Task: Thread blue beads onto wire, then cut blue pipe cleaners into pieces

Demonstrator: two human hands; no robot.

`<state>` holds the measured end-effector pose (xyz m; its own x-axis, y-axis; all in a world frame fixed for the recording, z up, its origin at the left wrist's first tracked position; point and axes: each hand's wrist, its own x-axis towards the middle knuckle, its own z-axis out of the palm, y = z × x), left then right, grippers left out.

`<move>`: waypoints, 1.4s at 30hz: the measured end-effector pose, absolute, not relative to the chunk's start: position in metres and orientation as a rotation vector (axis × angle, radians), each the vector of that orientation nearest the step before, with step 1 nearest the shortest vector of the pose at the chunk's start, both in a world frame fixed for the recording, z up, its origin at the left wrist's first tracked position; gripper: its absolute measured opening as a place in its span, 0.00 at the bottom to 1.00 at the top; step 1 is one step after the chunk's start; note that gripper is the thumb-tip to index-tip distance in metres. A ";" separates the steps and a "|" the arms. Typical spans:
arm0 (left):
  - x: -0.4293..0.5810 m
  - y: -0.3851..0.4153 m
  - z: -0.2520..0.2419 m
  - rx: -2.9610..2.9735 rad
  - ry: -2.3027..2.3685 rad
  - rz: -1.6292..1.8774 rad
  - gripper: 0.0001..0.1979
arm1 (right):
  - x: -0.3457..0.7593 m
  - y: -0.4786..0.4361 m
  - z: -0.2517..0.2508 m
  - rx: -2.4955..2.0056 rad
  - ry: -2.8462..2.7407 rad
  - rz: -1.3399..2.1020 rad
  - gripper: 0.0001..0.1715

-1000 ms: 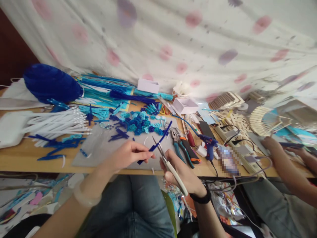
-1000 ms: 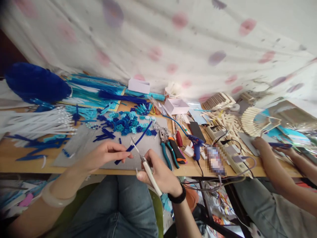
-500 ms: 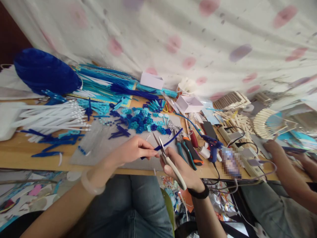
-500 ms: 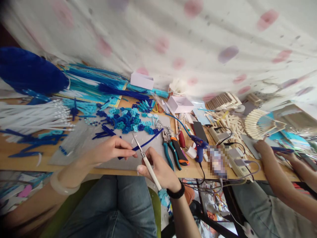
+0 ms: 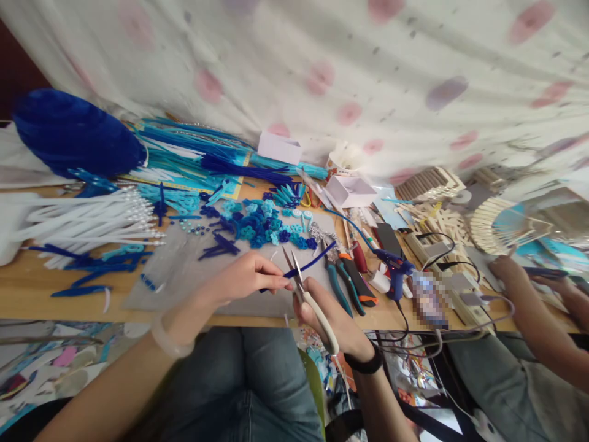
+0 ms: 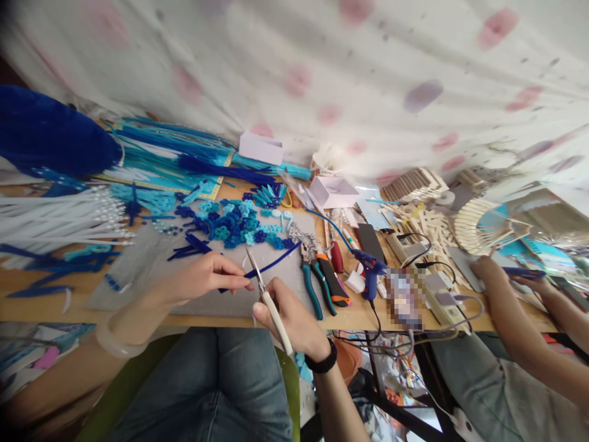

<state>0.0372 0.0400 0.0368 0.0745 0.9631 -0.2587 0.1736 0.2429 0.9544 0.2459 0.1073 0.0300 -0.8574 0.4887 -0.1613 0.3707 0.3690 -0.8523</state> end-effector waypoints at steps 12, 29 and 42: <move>0.037 0.044 0.037 1.179 1.371 0.850 0.13 | 0.247 0.109 0.031 -0.855 -2.462 1.473 0.29; 0.026 0.044 0.022 1.276 1.482 0.785 0.15 | 0.247 0.108 0.001 -1.189 -2.099 1.758 0.28; 0.000 0.018 0.027 1.226 2.226 0.710 0.12 | 0.238 0.108 -0.024 -0.926 -1.567 1.573 0.29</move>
<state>0.0000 0.0184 0.0265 -0.4712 0.8651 -0.1722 0.6053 0.4591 0.6502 0.2382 0.1079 -0.0240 -0.4834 0.8754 -0.0015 -0.0021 -0.0028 -1.0000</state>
